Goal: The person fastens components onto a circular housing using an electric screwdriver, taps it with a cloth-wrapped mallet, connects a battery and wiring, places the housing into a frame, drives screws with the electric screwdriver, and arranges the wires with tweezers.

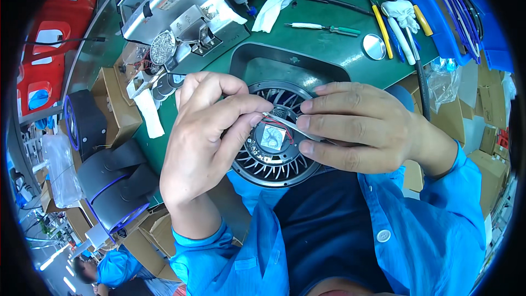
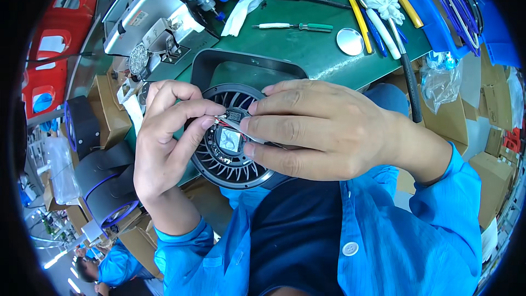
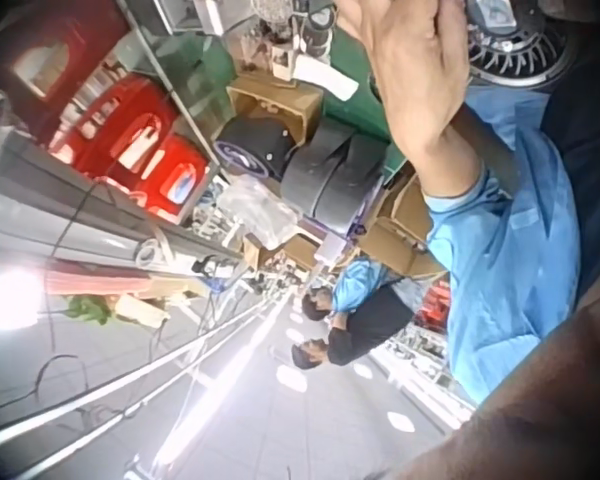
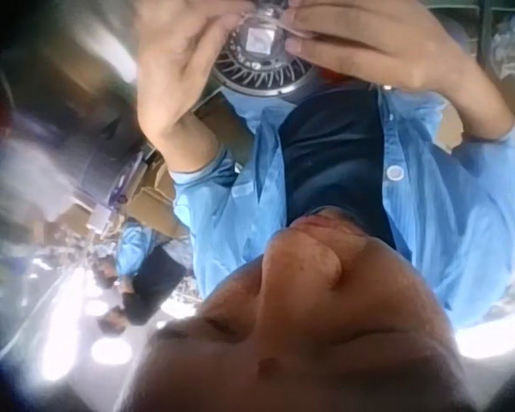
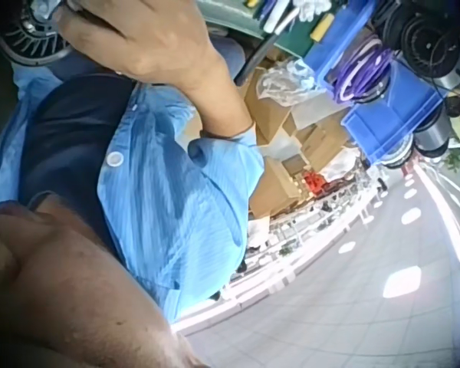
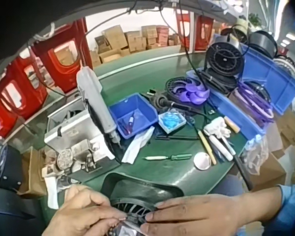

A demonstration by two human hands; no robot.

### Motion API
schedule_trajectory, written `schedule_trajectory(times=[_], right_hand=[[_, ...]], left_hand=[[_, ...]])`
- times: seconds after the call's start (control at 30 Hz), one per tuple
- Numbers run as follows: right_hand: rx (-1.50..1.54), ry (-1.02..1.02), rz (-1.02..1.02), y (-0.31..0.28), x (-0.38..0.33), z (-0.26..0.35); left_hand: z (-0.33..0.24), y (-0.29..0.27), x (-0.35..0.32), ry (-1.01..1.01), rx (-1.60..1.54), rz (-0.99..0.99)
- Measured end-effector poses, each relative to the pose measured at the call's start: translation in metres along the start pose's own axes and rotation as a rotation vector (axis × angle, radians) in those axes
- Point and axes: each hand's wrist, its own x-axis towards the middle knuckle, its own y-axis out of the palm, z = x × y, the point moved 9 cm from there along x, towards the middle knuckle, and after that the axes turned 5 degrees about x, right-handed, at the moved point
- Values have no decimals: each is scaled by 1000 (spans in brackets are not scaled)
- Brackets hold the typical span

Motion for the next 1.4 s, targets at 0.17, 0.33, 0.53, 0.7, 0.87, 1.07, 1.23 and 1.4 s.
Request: schedule_trajectory(times=[0.17, 0.33, 0.53, 0.7, 0.87, 1.07, 1.23, 1.4], right_hand=[[2, -45, 14, 2, 3, 0], [12, -54, 33, 2, 5, 0], [22, -62, 37, 5, 6, 0], [50, -16, 50, -2, 5, -8], [67, 17, 101, -7, 2, -18], [104, 12, 155, 2, 1, -25], [93, 30, 157, 2, 0, -27], [107, 41, 168, 2, 0, -29]], left_hand=[[1, 0, 0, 0, -2, 0], [2, 0, 0, -4, -6, -8], [1, 1, -3, 10, 3, 24], [6, -4, -19, -98, -64, -61], [-4, 9, -77, -279, -162, -254], [-5, 59, -90, -420, -304, -254], [7, 61, -85, -275, -442, -280], [10, 63, -85, -246, -451, -295]])
